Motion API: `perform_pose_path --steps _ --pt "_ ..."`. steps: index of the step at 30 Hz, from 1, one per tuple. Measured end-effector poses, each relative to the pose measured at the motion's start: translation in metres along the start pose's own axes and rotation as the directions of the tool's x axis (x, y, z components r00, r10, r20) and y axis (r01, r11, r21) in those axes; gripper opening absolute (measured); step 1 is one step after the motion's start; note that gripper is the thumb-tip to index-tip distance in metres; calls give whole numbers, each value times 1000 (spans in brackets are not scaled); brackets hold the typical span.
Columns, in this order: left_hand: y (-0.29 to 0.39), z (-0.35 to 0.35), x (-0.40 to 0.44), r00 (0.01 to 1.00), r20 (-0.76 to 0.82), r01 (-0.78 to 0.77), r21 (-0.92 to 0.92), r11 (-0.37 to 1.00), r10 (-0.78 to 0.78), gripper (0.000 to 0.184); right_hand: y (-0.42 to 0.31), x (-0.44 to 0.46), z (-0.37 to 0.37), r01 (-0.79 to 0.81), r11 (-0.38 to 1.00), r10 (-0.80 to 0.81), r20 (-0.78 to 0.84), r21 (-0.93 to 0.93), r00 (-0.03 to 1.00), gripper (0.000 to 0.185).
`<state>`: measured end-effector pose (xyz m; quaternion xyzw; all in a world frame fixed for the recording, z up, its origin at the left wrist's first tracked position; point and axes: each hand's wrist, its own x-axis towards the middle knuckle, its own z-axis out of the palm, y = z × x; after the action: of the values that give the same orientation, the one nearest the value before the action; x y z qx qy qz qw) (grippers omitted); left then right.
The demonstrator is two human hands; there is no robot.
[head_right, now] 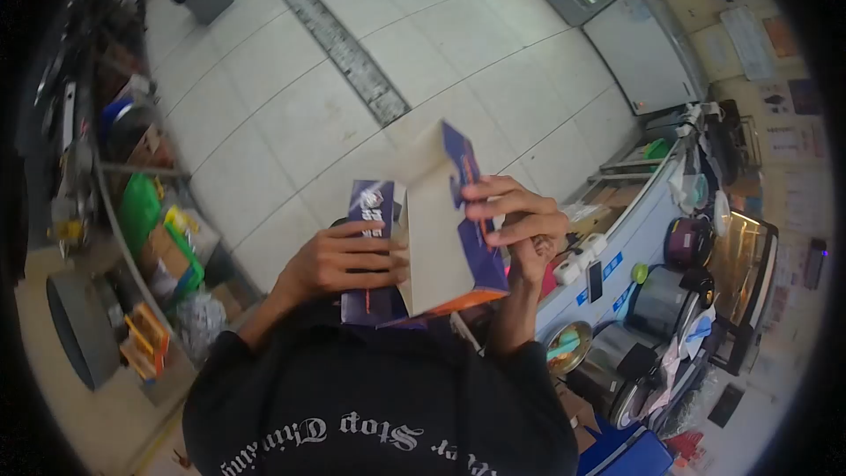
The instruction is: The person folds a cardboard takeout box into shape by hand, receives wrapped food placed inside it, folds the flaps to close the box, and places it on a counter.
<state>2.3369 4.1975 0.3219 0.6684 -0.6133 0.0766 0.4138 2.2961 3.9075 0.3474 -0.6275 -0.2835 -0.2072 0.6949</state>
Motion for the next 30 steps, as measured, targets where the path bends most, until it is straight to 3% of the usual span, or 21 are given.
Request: perform_pose_path --steps 1,3,4,5,7,8,9,11,12,15,17,20,21,22,23,25,27,30 --pt "-26 0 18 1000 3 -25 -19 1000 25 22 10 16 -15 1 1000 -2 -14 -28 1000 19" --pt "-68 -1 49 981 156 -114 -33 993 118 23 22 23 -36 -14 988 -13 -170 -156 985 19" --pt "-93 2 65 965 193 -172 -45 984 177 23 28 33 -38 -31 955 -41 -236 -294 971 30" --pt "-116 0 82 950 220 -209 -78 975 222 23 36 39 -41 -34 945 -62 -280 -325 958 30" --pt "-157 2 115 935 252 -249 -42 968 251 23 53 45 -48 -107 951 -68 -534 -291 843 47" --pt "-176 5 135 934 247 -255 -39 966 256 24 68 42 -57 -127 922 -121 -584 -366 803 66" --pt "-194 10 153 921 263 -277 -77 958 287 24 79 41 -68 -144 912 -135 -612 -385 779 66" --pt "-229 23 189 891 294 -328 -110 938 346 23 101 45 -92 -43 881 -317 -656 -471 685 73" --pt "-239 29 208 872 321 -351 -117 929 370 23 108 61 -101 6 861 -418 -703 -508 575 76" --pt "-277 47 270 873 253 -380 -184 907 417 21 110 70 -145 23 882 -432 -790 -470 436 72" --pt "-307 70 306 863 234 -388 -258 885 447 19 114 87 -184 -56 816 -529 -782 -575 330 69" --pt "-342 107 359 818 251 -343 -508 790 517 22 120 96 -245 29 805 -570 -758 -593 317 68" --pt "-346 118 378 804 254 -357 -517 778 537 22 124 104 -271 175 842 -539 -804 -510 253 68" --pt "-348 125 390 807 279 -261 -622 738 521 27 130 112 -288 326 843 -500 -846 -427 185 69" --pt "-355 133 405 802 308 -164 -710 685 511 32 133 122 -307 336 823 -527 -836 -457 154 69" --pt "-386 149 436 761 339 -177 -711 680 553 42 135 143 -338 292 797 -595 -772 -529 225 69" --pt "-418 157 475 856 287 -168 -632 757 429 47 132 152 -362 234 755 -653 -736 -612 180 69" --pt "-452 169 531 867 261 -147 -682 717 425 48 117 166 -398 168 692 -722 -669 -703 175 69"
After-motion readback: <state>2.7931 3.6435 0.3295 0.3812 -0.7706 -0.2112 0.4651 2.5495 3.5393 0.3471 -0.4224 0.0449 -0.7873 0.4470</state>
